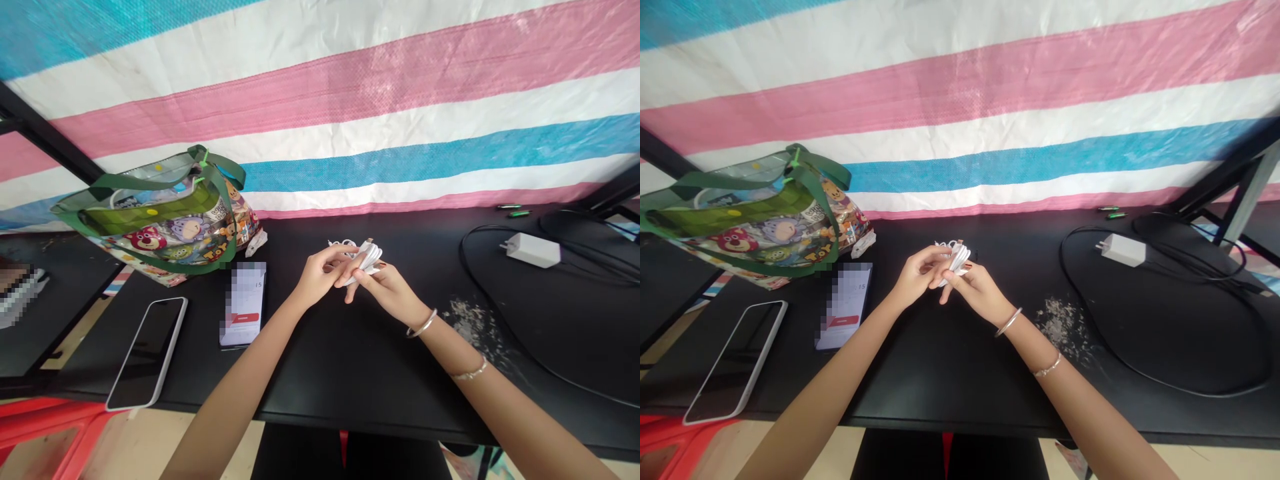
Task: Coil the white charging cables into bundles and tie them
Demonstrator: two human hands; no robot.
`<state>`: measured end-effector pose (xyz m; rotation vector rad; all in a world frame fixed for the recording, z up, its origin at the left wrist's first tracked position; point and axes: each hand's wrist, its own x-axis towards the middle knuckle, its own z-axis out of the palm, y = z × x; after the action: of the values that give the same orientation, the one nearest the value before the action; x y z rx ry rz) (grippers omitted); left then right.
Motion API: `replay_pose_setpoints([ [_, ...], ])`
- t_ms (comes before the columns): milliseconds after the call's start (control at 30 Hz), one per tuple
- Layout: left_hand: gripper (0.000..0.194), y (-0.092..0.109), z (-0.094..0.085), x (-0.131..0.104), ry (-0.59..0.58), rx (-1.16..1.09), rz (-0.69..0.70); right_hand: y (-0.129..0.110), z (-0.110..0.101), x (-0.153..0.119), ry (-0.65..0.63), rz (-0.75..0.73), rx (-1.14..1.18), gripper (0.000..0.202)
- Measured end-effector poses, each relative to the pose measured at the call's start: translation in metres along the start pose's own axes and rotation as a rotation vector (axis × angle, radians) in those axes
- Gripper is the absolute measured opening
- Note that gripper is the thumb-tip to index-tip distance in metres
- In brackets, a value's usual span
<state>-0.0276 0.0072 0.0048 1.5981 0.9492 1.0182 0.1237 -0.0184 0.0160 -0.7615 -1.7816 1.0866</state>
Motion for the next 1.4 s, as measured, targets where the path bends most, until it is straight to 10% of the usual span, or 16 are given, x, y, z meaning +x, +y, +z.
replay_pose_setpoints([
  [500,0.024,-0.002,0.0,0.001,0.024,0.075,-0.017,0.0,-0.002,0.001,-0.01,0.025,-0.005,0.05],
  [1100,0.023,0.004,0.009,-0.009,0.246,0.716,0.389,0.015,0.013,-0.001,0.373,0.415,0.505,0.049],
  [1400,0.023,0.0,0.018,-0.012,0.213,0.828,0.366,0.014,0.023,-0.001,0.599,0.395,0.522,0.055],
])
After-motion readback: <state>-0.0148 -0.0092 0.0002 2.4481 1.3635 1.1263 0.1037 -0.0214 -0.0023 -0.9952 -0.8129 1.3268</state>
